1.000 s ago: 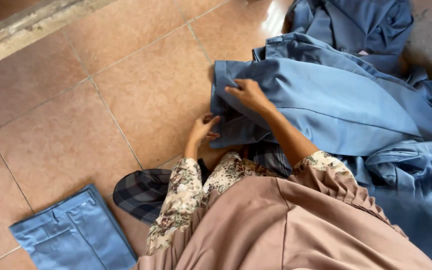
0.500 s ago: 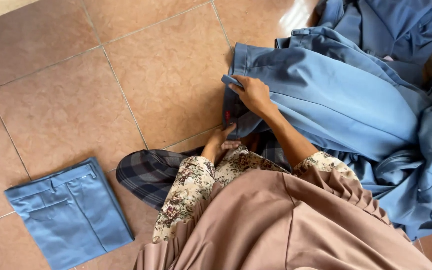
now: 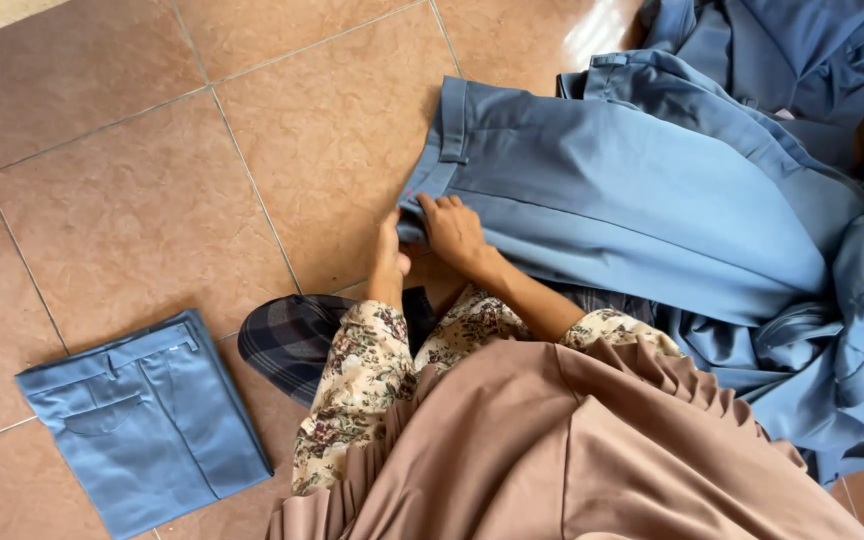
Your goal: Folding blue trousers into neat rectangles on the floor.
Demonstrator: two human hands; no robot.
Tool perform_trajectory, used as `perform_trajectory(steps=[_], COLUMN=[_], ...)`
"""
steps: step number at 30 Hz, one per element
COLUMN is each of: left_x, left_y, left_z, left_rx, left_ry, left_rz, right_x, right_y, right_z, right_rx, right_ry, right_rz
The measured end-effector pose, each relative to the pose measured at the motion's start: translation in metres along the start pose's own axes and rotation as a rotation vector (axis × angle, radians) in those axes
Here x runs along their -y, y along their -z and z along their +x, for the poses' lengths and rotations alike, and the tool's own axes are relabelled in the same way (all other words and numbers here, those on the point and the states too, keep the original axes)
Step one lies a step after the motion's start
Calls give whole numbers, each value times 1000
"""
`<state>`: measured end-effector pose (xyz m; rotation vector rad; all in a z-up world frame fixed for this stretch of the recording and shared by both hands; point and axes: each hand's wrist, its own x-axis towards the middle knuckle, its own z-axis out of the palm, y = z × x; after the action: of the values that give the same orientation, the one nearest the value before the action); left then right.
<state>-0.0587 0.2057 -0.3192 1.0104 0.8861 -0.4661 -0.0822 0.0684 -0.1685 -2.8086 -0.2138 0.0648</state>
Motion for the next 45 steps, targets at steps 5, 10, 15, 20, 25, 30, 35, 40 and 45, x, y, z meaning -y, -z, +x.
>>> perform_trajectory(steps=[5,10,15,20,25,30,35,40,45], left_x=[5,47,38,-41,-104,-168,-212,-240,-305], left_y=[-19,-48,-42,-75,-71,-28,64,149,288], left_z=[-103,-99,-44,-60,-26,-18,24,66,138], left_rx=[78,-66,-295,-224,-264,-317,-345,-380,-694], left_ry=[-51,-157,-369,-484,-463,-528,-526,-553,-574], left_rz=[-266,-99,37,130,41,-61,-104,-123,775], right_x=[-31,-45,-28,-47,-67,-78,-55,-34,-19], right_y=[-55,-52,10,39,53,43,30,12,8], right_z=[-23,-45,-81,-95,-98,-96,-83,-70,-49], right_rx=[183,217,102,-93,-145,-79,12,73,232], right_ry=[-4,38,188,120,57,-50,-35,14,29], right_rz=[131,149,-135,-283,-322,-330,-267,-281,-235])
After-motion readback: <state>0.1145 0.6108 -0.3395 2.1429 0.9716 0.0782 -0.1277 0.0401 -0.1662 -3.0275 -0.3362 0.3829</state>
